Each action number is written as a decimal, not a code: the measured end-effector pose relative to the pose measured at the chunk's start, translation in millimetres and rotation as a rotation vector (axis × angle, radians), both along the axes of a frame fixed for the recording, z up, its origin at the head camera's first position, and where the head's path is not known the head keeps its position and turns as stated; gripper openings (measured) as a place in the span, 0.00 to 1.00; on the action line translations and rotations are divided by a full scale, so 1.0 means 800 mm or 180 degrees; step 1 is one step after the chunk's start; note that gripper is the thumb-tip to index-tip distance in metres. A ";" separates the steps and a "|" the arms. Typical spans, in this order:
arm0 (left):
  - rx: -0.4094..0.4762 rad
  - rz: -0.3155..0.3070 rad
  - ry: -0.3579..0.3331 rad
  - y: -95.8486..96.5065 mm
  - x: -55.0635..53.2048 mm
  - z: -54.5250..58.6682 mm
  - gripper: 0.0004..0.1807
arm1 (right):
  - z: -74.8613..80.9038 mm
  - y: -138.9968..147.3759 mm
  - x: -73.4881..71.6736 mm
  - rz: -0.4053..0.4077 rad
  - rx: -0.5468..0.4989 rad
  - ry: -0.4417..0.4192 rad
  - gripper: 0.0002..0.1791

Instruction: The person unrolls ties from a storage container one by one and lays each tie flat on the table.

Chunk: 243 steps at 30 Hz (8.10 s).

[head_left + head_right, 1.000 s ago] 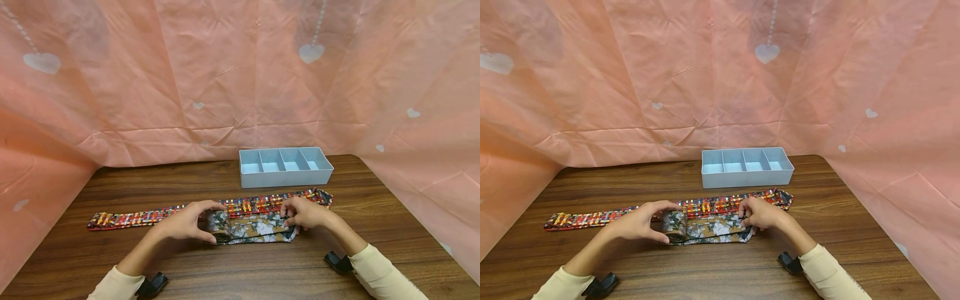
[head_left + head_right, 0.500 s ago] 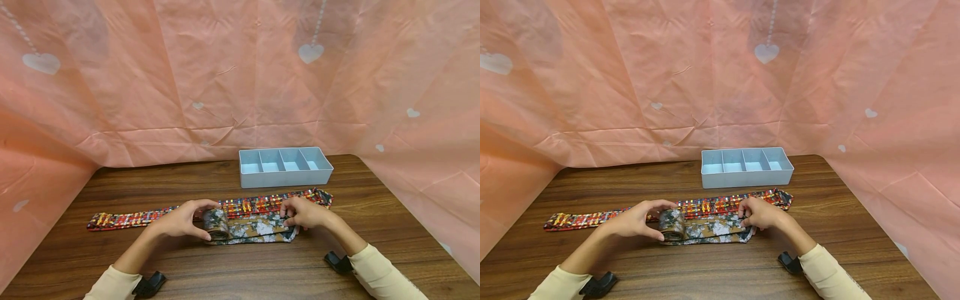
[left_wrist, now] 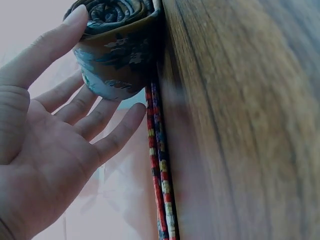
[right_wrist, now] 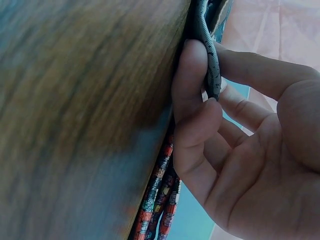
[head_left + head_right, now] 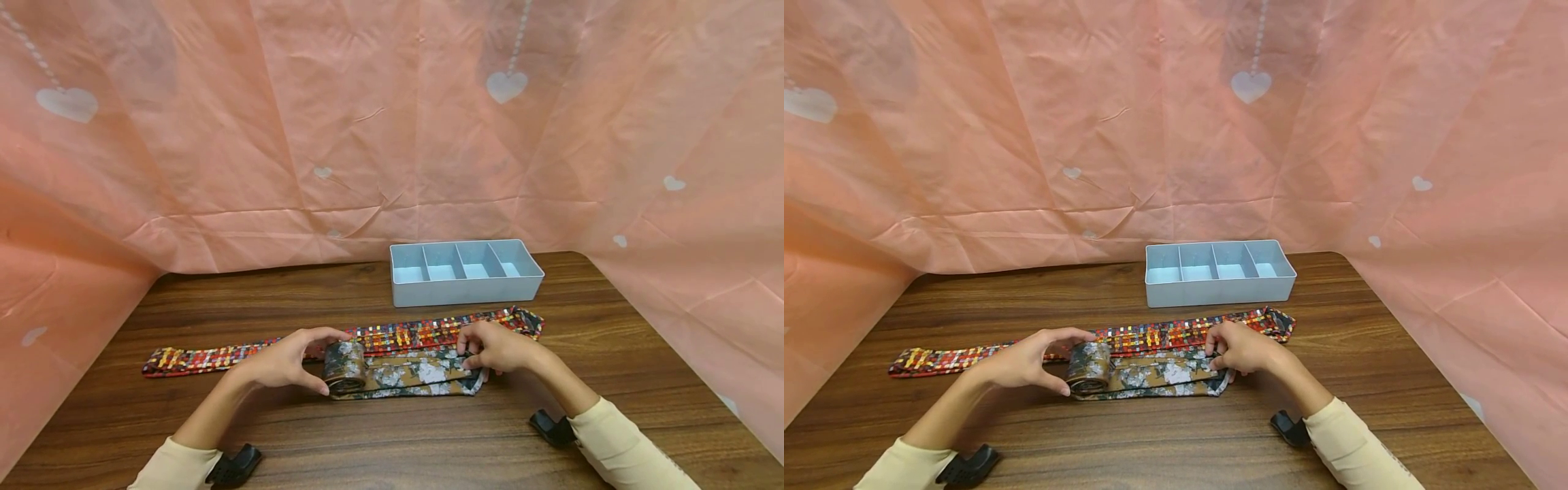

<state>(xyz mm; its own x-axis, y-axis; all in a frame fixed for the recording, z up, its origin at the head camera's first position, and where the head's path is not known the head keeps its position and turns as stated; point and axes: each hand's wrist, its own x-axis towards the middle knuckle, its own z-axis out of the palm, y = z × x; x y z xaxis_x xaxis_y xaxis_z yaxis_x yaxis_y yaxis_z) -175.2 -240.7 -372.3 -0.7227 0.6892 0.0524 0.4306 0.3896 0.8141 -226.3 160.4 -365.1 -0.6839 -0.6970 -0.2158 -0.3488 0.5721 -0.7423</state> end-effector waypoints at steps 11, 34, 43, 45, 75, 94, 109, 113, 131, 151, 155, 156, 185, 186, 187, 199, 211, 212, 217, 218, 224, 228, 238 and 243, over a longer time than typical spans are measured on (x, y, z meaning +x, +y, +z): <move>-0.0264 0.0081 0.0073 -0.005 0.006 -0.001 0.42 | -0.002 0.000 -0.001 -0.0008 0.0006 0.0011 0.07; -0.0608 0.0427 0.0467 0.015 0.012 -0.003 0.36 | -0.002 -0.001 0.000 0.0008 0.0008 0.0055 0.07; -0.0429 0.0363 0.0291 0.010 0.010 0.001 0.31 | -0.002 0.000 0.000 0.0002 0.0012 0.0048 0.07; -0.0445 0.0361 0.0273 0.007 0.009 0.003 0.30 | -0.002 -0.001 0.000 0.0000 0.0010 0.0045 0.07; -0.0684 0.0394 0.0311 -0.043 0.021 0.014 0.32 | 0.000 0.000 0.000 0.0002 -0.0010 -0.0001 0.07; -0.0503 0.0261 0.0255 -0.050 0.018 0.004 0.29 | 0.000 -0.001 0.000 -0.0010 -0.0005 0.0008 0.07; -0.0325 0.0184 0.0146 -0.059 0.016 -0.001 0.28 | -0.001 -0.001 0.000 0.0009 -0.0025 -0.0031 0.07; -0.0303 0.0173 0.0115 -0.060 0.015 -0.001 0.27 | 0.000 -0.001 0.000 0.0001 -0.0017 -0.0032 0.07; -0.0258 0.0140 0.0192 -0.065 0.015 0.002 0.27 | -0.002 0.000 0.000 -0.0028 0.0005 -0.0033 0.07; -0.0255 0.0100 0.0332 -0.084 0.016 0.009 0.32 | -0.003 0.000 -0.002 -0.0003 -0.0002 -0.0003 0.07; -0.0114 0.0021 0.0317 -0.087 0.014 0.009 0.32 | -0.002 0.000 -0.001 -0.0026 0.0013 -0.0001 0.07; -0.0091 0.0011 0.0301 -0.088 0.014 0.009 0.32 | -0.002 0.000 -0.001 -0.0032 0.0018 -0.0001 0.07; -0.0514 0.0185 0.0325 -0.080 0.022 0.018 0.36 | 0.000 0.000 0.001 -0.0024 0.0021 -0.0026 0.07; -0.0522 0.0200 0.0343 -0.079 0.022 0.018 0.35 | 0.000 0.000 0.001 -0.0023 0.0020 -0.0031 0.07; -0.0520 0.0205 0.0348 -0.078 0.022 0.017 0.35 | 0.000 0.000 0.001 -0.0024 0.0017 -0.0033 0.07; -0.0563 0.0274 0.0454 -0.095 0.026 0.023 0.33 | 0.000 0.000 0.001 -0.0034 0.0012 -0.0030 0.07; -0.0341 0.0241 0.0247 -0.122 0.027 0.017 0.29 | -0.001 0.000 0.001 -0.0030 0.0036 -0.0004 0.07; -0.0327 0.0230 0.0239 -0.123 0.027 0.017 0.29 | -0.001 0.000 0.001 -0.0032 0.0037 -0.0005 0.07; -0.0226 0.0173 0.0246 -0.129 0.027 0.015 0.28 | -0.001 0.000 0.001 -0.0030 0.0032 -0.0021 0.07; -0.0203 0.0156 0.0247 -0.131 0.026 0.015 0.27 | -0.001 0.000 0.001 -0.0027 0.0033 -0.0019 0.07; -0.0140 0.0065 -0.0075 -0.135 0.026 0.013 0.26 | -0.001 0.000 0.001 -0.0023 0.0044 0.0010 0.07; -0.0240 0.0036 -0.0175 -0.135 0.026 0.010 0.29 | -0.001 -0.001 0.001 -0.0028 0.0056 0.0020 0.07; -0.0436 0.0219 -0.0134 -0.120 0.028 0.019 0.28 | -0.003 0.000 -0.001 -0.0013 0.0010 -0.0031 0.06; -0.0651 0.0319 0.0098 -0.115 0.028 0.022 0.31 | -0.003 0.001 0.000 -0.0028 0.0015 -0.0008 0.07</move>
